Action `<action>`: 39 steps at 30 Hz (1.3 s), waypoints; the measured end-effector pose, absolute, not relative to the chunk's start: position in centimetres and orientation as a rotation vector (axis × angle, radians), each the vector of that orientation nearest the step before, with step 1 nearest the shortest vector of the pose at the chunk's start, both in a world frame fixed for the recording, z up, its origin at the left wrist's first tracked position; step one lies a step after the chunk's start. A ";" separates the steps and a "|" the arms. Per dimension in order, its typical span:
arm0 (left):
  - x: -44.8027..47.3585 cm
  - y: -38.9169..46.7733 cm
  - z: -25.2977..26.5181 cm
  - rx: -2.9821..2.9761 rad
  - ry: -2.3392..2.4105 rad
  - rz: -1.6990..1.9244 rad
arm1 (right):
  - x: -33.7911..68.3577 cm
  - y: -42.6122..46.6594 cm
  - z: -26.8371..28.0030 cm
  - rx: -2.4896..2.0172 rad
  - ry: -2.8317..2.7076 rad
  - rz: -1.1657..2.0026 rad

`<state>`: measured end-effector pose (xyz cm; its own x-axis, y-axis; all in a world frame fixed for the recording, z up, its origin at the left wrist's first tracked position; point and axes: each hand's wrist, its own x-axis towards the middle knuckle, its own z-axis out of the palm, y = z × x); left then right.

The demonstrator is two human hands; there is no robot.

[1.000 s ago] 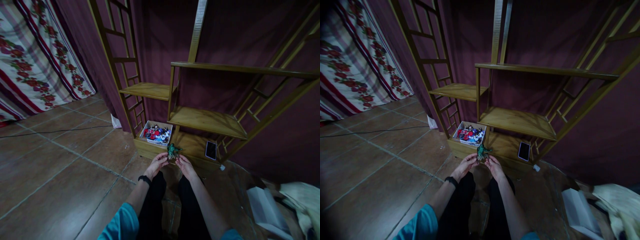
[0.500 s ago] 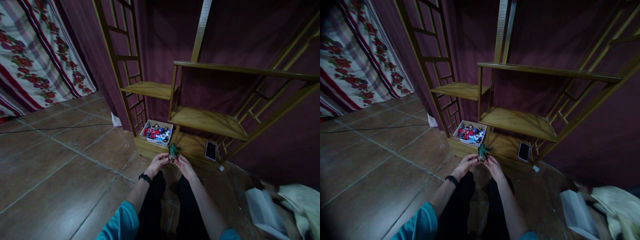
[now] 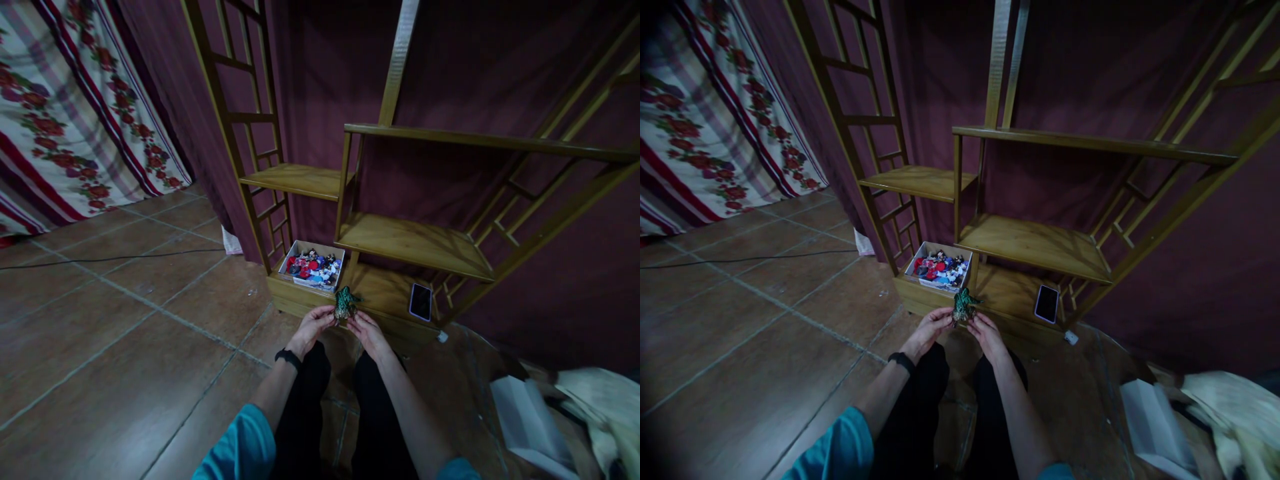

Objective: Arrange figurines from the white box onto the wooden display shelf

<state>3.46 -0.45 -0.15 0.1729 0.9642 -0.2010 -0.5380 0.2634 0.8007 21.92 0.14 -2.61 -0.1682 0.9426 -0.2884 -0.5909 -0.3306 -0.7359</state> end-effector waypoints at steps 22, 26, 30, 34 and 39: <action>3.5 -0.3 -0.2 0.581 0.786 1.157 | 21.3 -0.5 -1.5 -0.863 -0.712 1.764; 4.2 -0.7 0.6 0.656 0.805 1.104 | 20.8 -0.8 -1.1 -0.872 -0.770 1.722; 5.0 -0.8 0.7 0.693 0.819 1.108 | 20.0 -0.9 -1.4 -0.906 -0.858 1.670; 5.6 -0.5 0.2 0.722 0.829 1.126 | 18.7 -0.6 -2.4 -0.966 -0.958 1.586; 5.9 0.0 -0.7 0.666 0.866 1.169 | 17.4 -0.4 -3.2 -0.915 -0.996 1.551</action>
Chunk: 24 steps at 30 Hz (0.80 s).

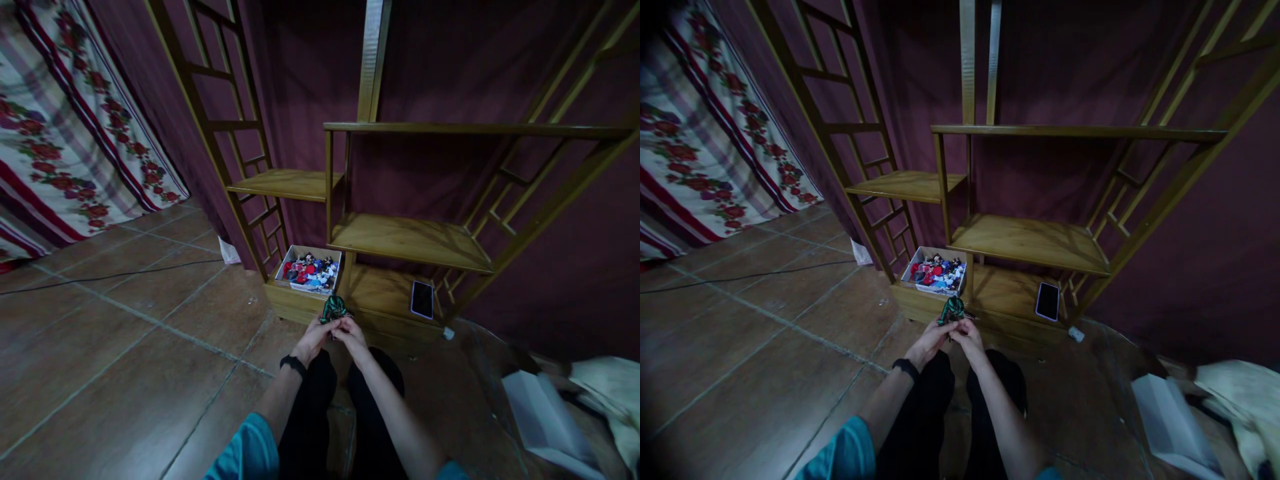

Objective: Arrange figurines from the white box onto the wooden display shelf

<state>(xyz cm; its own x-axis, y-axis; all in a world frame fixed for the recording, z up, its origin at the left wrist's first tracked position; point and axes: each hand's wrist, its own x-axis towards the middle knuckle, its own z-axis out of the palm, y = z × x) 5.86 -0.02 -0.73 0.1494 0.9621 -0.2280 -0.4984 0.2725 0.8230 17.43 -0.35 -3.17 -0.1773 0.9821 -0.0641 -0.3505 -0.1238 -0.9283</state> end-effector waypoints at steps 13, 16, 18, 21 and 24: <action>5.0 0.9 -2.1 0.555 0.924 1.222 | 19.2 -0.7 -4.3 -1.142 -0.968 1.129; 4.9 0.9 -2.1 0.558 0.945 1.188 | 19.6 -0.5 -4.3 -1.170 -0.972 0.982; 4.9 0.8 -1.9 0.570 0.941 1.148 | 19.7 -0.4 -4.2 -1.167 -1.020 1.024; 5.0 0.6 -1.7 0.592 0.933 1.099 | 19.7 -0.3 -4.4 -1.159 -1.044 1.130; 5.0 0.4 -1.3 0.605 0.921 1.088 | 19.8 -0.3 -4.5 -1.193 -1.058 1.146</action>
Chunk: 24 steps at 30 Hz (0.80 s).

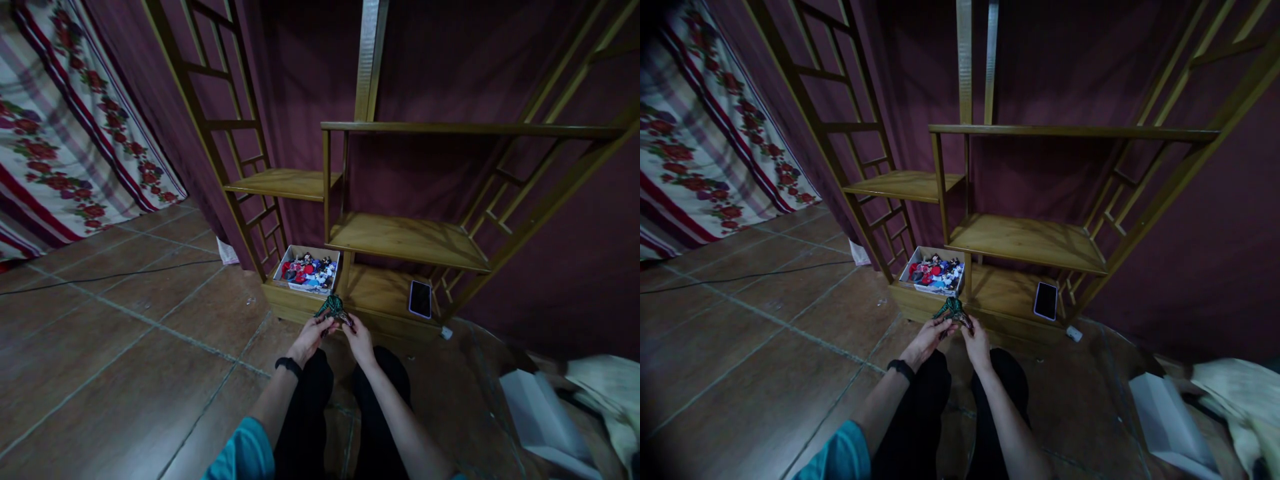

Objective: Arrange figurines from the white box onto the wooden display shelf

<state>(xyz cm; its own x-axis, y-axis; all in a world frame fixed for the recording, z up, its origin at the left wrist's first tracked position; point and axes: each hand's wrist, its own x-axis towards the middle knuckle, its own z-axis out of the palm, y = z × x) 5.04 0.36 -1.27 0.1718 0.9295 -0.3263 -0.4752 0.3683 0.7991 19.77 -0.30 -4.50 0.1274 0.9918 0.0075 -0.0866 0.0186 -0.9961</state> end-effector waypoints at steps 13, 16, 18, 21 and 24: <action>5.0 0.3 -1.6 0.708 1.025 1.173 | 19.8 -0.2 -3.6 -1.118 -0.936 1.174; 5.1 0.2 -1.5 0.711 1.060 1.207 | 19.8 -0.2 -3.7 -1.147 -0.927 1.242; 5.1 0.2 -1.5 0.711 1.067 1.224 | 19.8 -0.1 -4.0 -1.137 -0.908 1.290; 5.1 0.1 -1.3 0.727 1.068 1.221 | 19.6 0.1 -4.4 -1.095 -0.858 1.318; 5.1 0.0 -1.2 0.740 1.072 1.220 | 19.5 0.3 -4.6 -1.079 -0.802 1.340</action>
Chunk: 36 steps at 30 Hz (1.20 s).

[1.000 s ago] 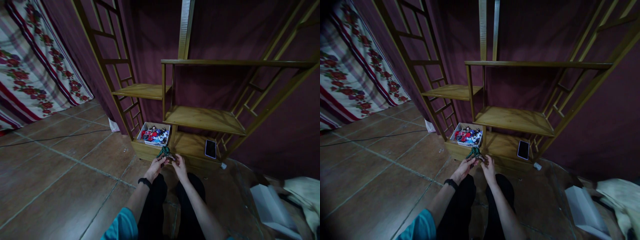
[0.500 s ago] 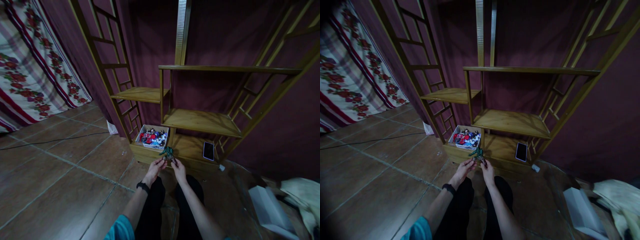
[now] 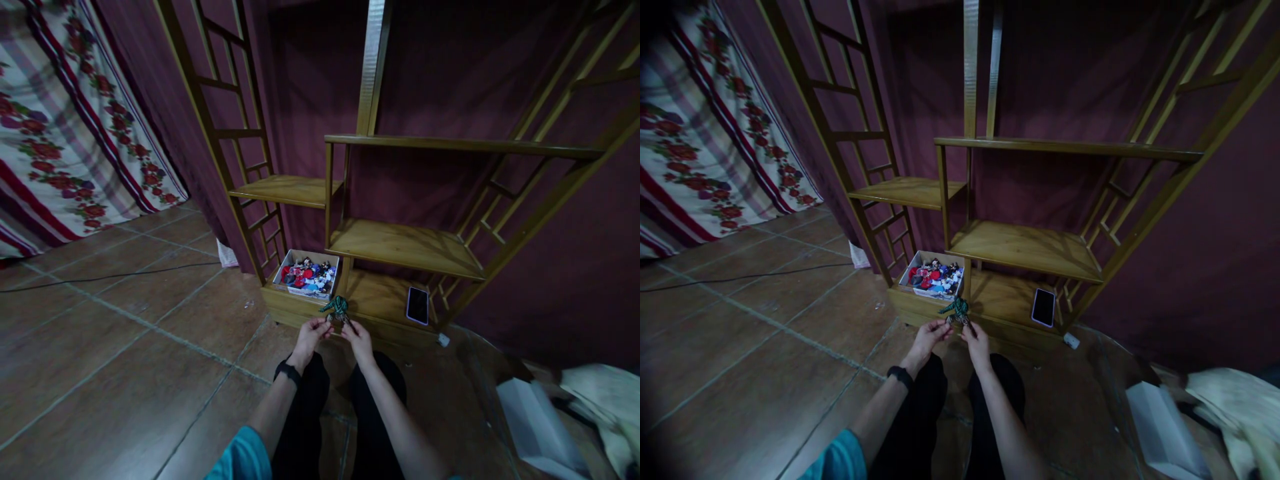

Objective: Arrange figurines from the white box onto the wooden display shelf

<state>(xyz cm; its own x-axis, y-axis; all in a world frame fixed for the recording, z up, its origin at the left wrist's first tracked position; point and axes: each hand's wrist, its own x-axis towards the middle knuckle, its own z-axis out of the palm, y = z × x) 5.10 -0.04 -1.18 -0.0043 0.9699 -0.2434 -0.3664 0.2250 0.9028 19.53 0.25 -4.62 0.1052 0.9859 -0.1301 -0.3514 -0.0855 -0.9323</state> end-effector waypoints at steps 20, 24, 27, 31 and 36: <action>4.8 0.2 -1.5 0.748 1.151 1.323 | 20.4 -0.6 -3.0 -0.985 -0.601 1.523; 4.7 0.3 -1.7 0.716 1.135 1.338 | 20.5 -0.9 -2.6 -0.962 -0.630 1.542; 4.7 0.4 -1.7 0.711 1.124 1.333 | 20.6 -1.1 -2.2 -0.937 -0.665 1.558; 4.6 0.4 -1.7 0.692 1.121 1.327 | 20.7 -1.3 -1.8 -0.913 -0.703 1.560; 4.7 0.3 -1.6 0.674 1.108 1.326 | 20.7 -1.2 -1.9 -0.914 -0.684 1.564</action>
